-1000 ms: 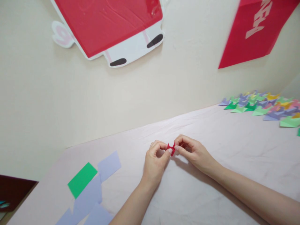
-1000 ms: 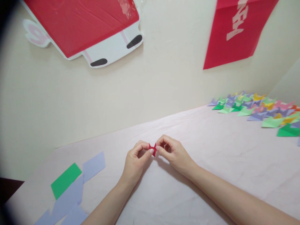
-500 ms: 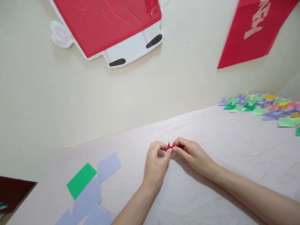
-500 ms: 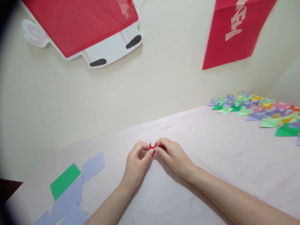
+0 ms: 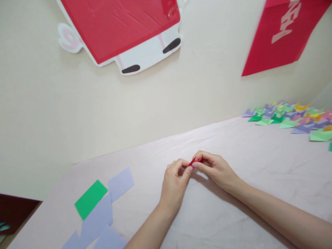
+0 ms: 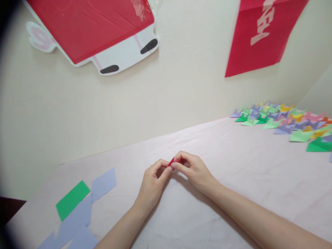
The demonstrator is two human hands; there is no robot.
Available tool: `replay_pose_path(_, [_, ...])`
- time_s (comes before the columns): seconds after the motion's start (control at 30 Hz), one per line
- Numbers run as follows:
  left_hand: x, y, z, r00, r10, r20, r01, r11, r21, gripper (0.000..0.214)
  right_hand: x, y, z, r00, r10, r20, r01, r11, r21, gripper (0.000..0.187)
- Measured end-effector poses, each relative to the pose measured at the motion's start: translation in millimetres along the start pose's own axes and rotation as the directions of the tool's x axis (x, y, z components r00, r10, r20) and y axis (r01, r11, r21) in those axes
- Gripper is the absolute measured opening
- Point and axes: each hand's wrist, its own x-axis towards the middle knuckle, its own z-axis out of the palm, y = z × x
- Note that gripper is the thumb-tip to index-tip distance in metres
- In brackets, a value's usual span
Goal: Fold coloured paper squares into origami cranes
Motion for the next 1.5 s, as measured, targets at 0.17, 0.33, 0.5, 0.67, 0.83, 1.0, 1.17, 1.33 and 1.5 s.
replay_pose_path(0.17, [0, 0, -0.6, 1.0, 0.002, 0.028, -0.003, 0.999, 0.043, 0.019, 1, -4, -1, 0.997, 0.015, -0.076, -0.011, 0.999, 0.052, 0.018])
replay_pose_path(0.33, [-1, -1, -0.2, 1.0, -0.008, 0.001, 0.008, 0.997, 0.074, 0.018, 1, -5, -1, 0.998, -0.002, -0.058, 0.007, 0.996, 0.087, 0.02])
replay_pose_path(0.5, [-2, 0, 0.4, 1.0, -0.01, -0.004, 0.01, 0.999, 0.035, 0.015, 0, -2, -2, 0.998, -0.012, -0.057, 0.018, 0.994, 0.111, 0.018])
replay_pose_path(0.67, [-1, 5, -1.0, 0.999, 0.032, 0.025, -0.032, 0.999, -0.029, 0.018, 2, -3, -2, 0.999, -0.038, -0.025, 0.04, 0.993, 0.109, 0.025])
replay_pose_path(0.83, [-3, 8, -1.1, 0.997, 0.079, -0.023, -0.077, 0.995, 0.06, 0.019, 1, -5, -1, 0.999, -0.011, -0.038, 0.015, 0.996, 0.093, 0.026])
replay_pose_path(1.0, [-5, 12, 1.1, 0.99, 0.141, -0.017, -0.137, 0.978, 0.156, 0.021, -1, -7, -1, 0.997, 0.001, -0.079, 0.006, 0.996, 0.095, 0.028])
replay_pose_path(1.17, [-5, 12, 2.4, 0.995, 0.099, -0.022, -0.094, 0.985, 0.147, 0.02, 0, -7, -1, 0.996, 0.034, -0.081, -0.025, 0.993, 0.115, 0.03])
replay_pose_path(1.33, [-3, 6, 0.6, 0.998, 0.037, -0.052, -0.036, 0.999, 0.021, 0.019, 1, -4, 0, 0.999, 0.052, 0.007, -0.052, 0.985, 0.163, 0.029])
replay_pose_path(1.5, [-3, 4, 0.3, 0.998, 0.027, -0.063, -0.026, 0.999, 0.023, 0.016, 0, -2, 0, 0.999, 0.02, -0.028, -0.018, 0.997, 0.077, 0.026])
